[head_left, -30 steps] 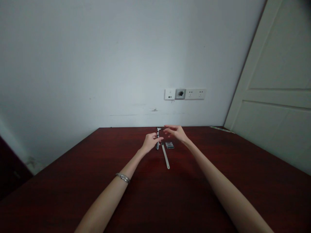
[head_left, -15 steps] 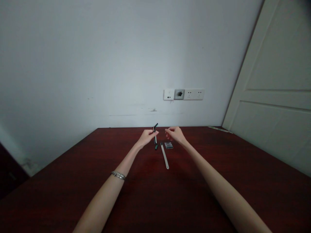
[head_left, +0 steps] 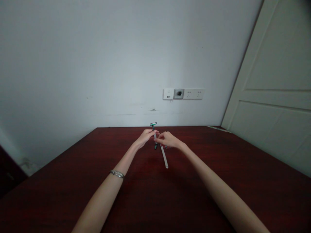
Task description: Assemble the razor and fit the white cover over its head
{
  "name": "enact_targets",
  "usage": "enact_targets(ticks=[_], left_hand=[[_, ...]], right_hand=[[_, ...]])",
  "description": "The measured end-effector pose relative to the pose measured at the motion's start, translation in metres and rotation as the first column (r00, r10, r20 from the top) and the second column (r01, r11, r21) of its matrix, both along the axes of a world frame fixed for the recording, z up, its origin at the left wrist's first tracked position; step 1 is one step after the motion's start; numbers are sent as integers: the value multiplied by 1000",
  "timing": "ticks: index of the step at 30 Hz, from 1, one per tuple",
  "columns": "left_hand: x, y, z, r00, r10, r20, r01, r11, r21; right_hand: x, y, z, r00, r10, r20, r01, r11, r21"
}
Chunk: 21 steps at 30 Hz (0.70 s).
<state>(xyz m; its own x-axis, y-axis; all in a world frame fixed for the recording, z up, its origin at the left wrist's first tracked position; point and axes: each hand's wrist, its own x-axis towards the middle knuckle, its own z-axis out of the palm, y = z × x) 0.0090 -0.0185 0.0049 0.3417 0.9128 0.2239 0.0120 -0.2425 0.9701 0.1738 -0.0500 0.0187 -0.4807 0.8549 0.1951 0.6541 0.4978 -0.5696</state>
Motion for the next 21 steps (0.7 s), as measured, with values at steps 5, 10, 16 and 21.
enact_targets(ticks=[5,10,16,21], left_hand=[[1,0,-1,998,-52,45,55,996,-73],[1,-2,0,995,-81,58,86,993,-83],[2,-1,-2,997,-12,-80,14,1000,16],[-1,6,-4,967,90,-239,-39,977,210]], right_hand=[[-8,-3,0,982,-91,166,60,982,180],[-12,-2,-5,954,-125,271,56,967,248],[-16,-3,-9,935,-196,295,105,948,299],[-18,-3,-11,925,-261,276,173,936,306]])
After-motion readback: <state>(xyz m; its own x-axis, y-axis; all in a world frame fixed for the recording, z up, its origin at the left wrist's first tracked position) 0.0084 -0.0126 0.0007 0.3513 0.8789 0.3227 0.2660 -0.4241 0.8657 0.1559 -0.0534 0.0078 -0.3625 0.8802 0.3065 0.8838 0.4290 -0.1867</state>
